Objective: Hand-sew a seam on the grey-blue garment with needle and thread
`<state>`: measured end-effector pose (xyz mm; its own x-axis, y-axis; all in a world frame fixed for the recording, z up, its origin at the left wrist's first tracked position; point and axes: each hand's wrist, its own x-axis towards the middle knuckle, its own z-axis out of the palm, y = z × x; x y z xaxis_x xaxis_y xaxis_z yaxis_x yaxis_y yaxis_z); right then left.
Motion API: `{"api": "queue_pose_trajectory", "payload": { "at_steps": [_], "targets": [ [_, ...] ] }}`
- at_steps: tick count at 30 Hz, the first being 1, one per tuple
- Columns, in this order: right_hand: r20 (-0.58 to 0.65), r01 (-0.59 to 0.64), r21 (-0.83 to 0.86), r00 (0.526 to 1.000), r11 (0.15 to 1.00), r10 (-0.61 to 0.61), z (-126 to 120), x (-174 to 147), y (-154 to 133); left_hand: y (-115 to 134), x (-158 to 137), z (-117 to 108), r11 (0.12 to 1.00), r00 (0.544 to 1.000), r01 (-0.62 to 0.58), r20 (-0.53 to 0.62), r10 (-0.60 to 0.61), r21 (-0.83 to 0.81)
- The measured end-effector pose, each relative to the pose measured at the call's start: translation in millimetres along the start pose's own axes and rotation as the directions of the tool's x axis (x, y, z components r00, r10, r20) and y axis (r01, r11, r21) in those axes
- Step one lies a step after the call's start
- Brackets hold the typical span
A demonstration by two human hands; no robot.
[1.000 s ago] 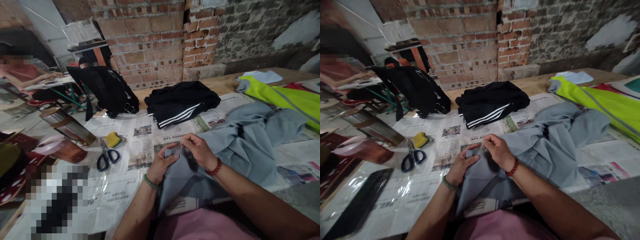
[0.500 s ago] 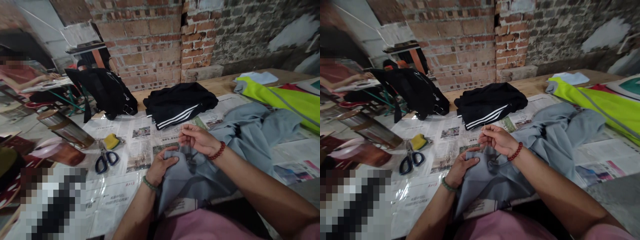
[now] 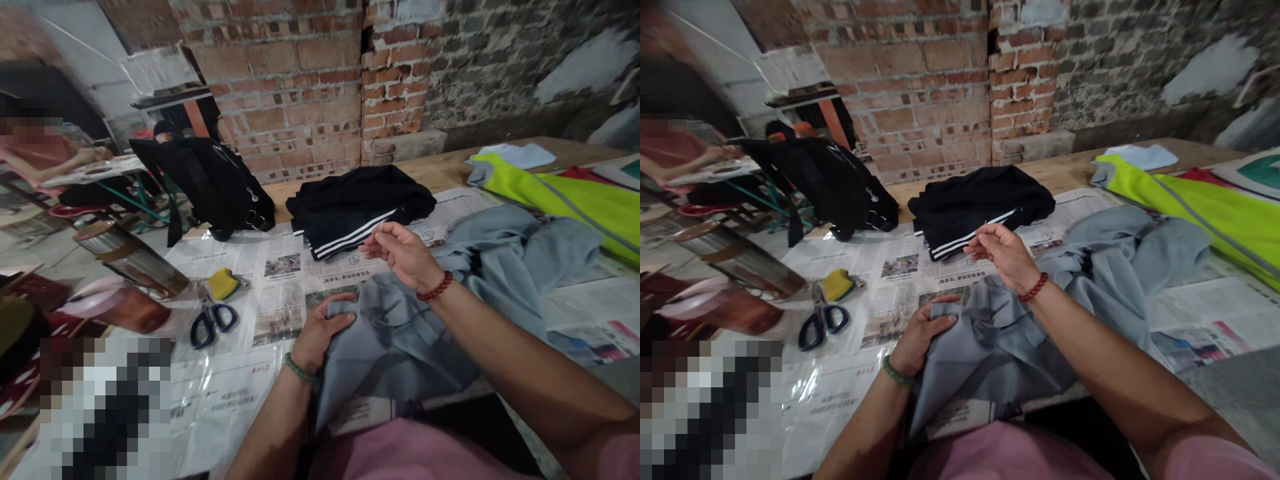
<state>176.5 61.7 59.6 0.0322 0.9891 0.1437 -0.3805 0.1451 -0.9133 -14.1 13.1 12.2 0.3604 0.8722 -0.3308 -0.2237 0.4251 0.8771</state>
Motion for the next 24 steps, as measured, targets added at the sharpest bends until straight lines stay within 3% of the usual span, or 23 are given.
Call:
{"api": "queue_pose_trajectory", "payload": {
  "at_steps": [5,9,13,16,24],
  "targets": [
    [0.04,-0.012,-0.105,0.999,0.994,0.016,3,-22,5,0,0,0,0.999,0.994,-0.037,-0.101,0.038,0.012],
    [0.102,-0.146,-0.289,0.978,0.946,0.183,9,-59,13,-1,0,0,0.995,0.976,-0.083,-0.196,0.092,0.052],
    [0.144,-0.292,-0.427,0.913,0.856,0.383,17,-90,21,0,-2,0,0.981,0.972,-0.153,-0.16,0.171,0.12],
    [0.13,-0.365,-0.46,0.874,0.809,0.468,19,-100,30,0,-3,0,0.965,0.963,-0.191,-0.157,0.219,0.178],
    [0.086,-0.401,-0.453,0.869,0.797,0.486,16,-100,47,2,-4,0,0.942,0.958,-0.211,-0.134,0.252,0.259]
  ]
}}
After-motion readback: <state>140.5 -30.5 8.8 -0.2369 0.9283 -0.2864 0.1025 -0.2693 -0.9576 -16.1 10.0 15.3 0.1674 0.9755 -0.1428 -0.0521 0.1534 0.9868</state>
